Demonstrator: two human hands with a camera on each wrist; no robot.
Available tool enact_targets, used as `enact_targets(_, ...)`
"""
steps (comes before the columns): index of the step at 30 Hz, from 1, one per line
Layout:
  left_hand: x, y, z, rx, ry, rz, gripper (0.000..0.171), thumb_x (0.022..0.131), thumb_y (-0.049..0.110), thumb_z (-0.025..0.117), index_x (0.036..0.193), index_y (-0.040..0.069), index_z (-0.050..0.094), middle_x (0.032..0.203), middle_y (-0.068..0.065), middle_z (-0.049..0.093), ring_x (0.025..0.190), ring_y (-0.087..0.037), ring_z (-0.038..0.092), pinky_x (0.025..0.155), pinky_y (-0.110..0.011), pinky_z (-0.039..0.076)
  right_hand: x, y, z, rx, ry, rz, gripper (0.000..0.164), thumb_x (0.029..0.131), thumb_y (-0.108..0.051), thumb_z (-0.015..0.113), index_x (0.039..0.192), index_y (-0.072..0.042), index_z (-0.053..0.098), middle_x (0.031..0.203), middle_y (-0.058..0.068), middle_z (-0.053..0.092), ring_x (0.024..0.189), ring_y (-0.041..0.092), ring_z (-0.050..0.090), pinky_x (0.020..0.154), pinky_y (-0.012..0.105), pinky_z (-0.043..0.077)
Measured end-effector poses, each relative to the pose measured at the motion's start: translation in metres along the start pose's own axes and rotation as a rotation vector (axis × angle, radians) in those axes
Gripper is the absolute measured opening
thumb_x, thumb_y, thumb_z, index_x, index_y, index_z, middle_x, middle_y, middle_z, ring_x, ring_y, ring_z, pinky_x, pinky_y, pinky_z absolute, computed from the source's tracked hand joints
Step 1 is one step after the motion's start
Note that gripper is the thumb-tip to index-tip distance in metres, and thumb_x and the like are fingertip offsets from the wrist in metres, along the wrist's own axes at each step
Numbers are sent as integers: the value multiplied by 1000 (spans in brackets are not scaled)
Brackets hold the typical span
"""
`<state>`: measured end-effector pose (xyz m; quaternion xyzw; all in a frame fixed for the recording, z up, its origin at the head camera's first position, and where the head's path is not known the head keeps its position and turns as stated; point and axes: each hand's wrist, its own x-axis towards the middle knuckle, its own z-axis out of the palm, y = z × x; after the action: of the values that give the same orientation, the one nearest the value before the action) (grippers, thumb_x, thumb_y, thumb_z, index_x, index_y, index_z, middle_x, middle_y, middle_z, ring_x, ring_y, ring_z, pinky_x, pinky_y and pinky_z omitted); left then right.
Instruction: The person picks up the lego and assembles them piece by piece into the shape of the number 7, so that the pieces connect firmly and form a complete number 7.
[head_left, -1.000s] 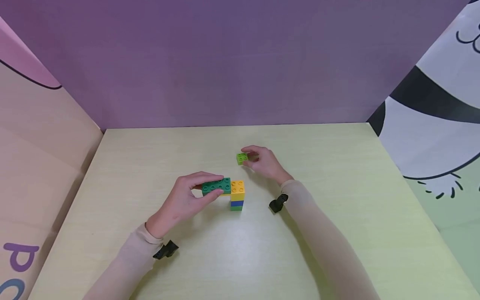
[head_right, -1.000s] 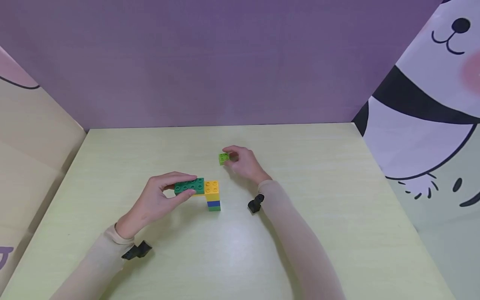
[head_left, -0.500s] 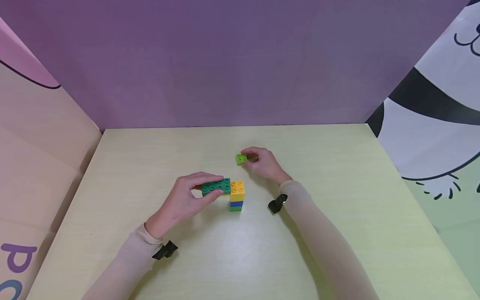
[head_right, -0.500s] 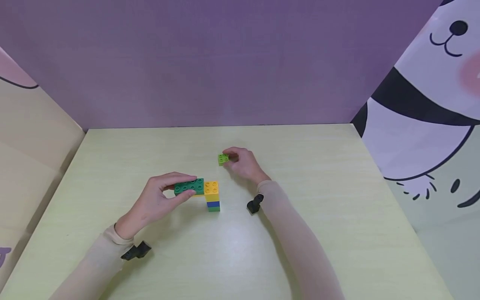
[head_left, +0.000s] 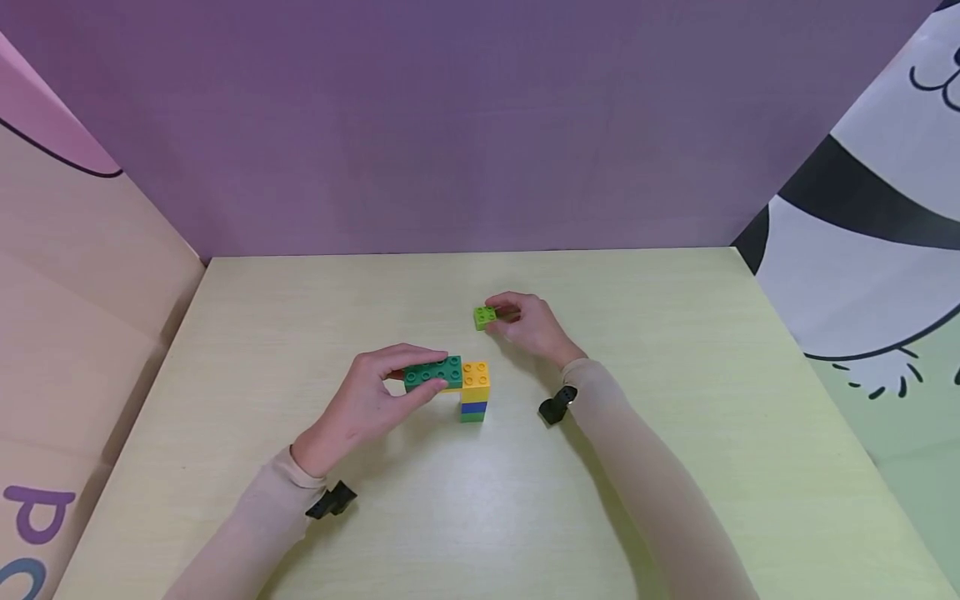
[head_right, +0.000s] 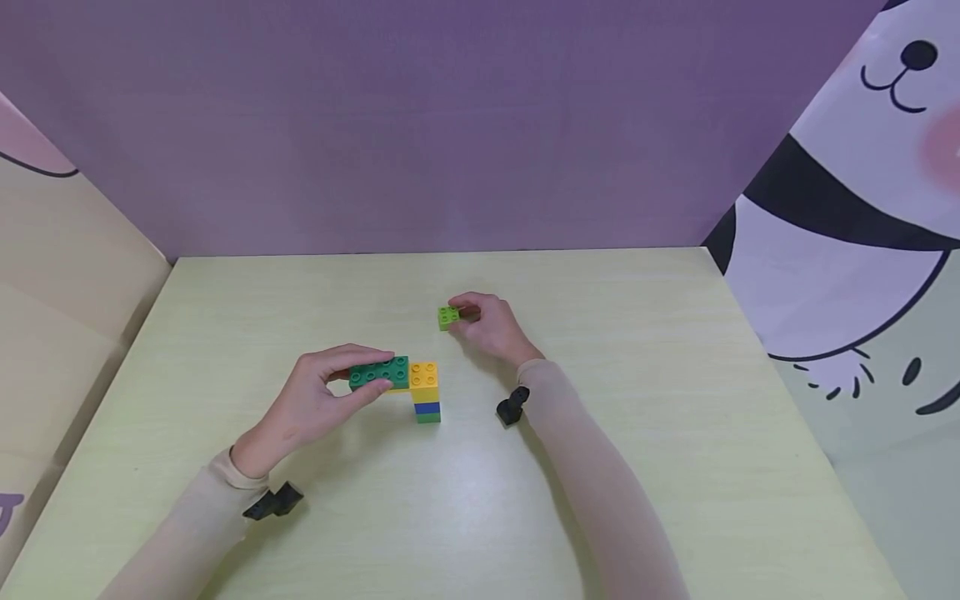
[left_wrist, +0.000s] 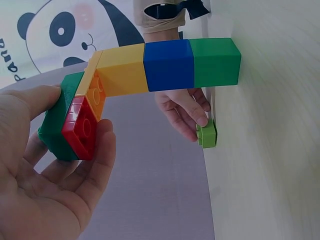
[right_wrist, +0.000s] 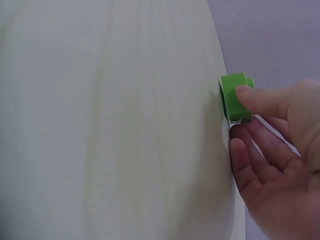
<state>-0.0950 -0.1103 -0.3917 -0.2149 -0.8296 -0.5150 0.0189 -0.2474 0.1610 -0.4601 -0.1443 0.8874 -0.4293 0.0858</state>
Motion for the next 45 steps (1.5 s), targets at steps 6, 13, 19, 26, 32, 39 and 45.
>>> enact_targets(6, 0, 0, 0, -4, -3, -8, 34, 93, 17, 85, 127, 20, 80, 119, 6, 79, 104, -11, 72, 87, -28, 61, -3, -5, -4, 13, -9, 11, 38, 97, -12, 79, 134, -9, 71, 133, 12, 74, 119, 33, 72, 106, 47, 59)
enact_targets(13, 1, 1, 0, 1, -5, -18, 34, 93, 17, 85, 127, 21, 80, 118, 7, 79, 104, -10, 72, 87, -29, 61, -12, -15, -11, 7, -10, 0, 40, 96, -15, 79, 135, -9, 71, 138, 9, 72, 126, 32, 71, 105, 47, 60)
enact_targets(19, 1, 1, 1, -7, -6, -14, 34, 93, 18, 84, 127, 21, 80, 119, 6, 79, 104, -11, 72, 87, -29, 61, -25, -26, -17, 23, -3, -32, 38, 96, -18, 80, 132, -9, 72, 134, 8, 74, 125, 30, 72, 104, 45, 60)
enact_targets(26, 1, 0, 0, -12, -8, -6, 34, 93, 17, 84, 127, 21, 80, 118, 6, 79, 102, -11, 72, 86, -28, 61, -47, -44, -21, 89, 5, -79, 36, 95, -21, 81, 129, -11, 74, 126, 6, 77, 115, 25, 74, 102, 42, 61)
enact_targets(32, 0, 1, 0, -9, -7, 3, 34, 93, 17, 85, 127, 20, 80, 117, 6, 79, 102, -11, 72, 85, -28, 61, -64, -59, -24, 91, 6, -167, 34, 95, -21, 82, 126, -12, 75, 122, 5, 78, 109, 23, 75, 99, 46, 62)
enact_targets(39, 0, 2, 1, -2, -6, 7, 35, 93, 18, 85, 127, 19, 79, 119, 4, 79, 102, -12, 72, 85, -28, 61, -87, -74, -27, 110, 18, -266, 33, 95, -16, 82, 126, -9, 75, 122, 6, 78, 104, 23, 76, 98, 47, 62)
enact_targets(45, 0, 0, 0, -12, -10, -2, 34, 93, 18, 84, 127, 20, 80, 120, 5, 78, 103, -12, 72, 85, -29, 61, -104, -79, -22, 177, -26, -345, 31, 94, -10, 82, 125, -8, 76, 122, 4, 78, 103, 18, 75, 101, 41, 61)
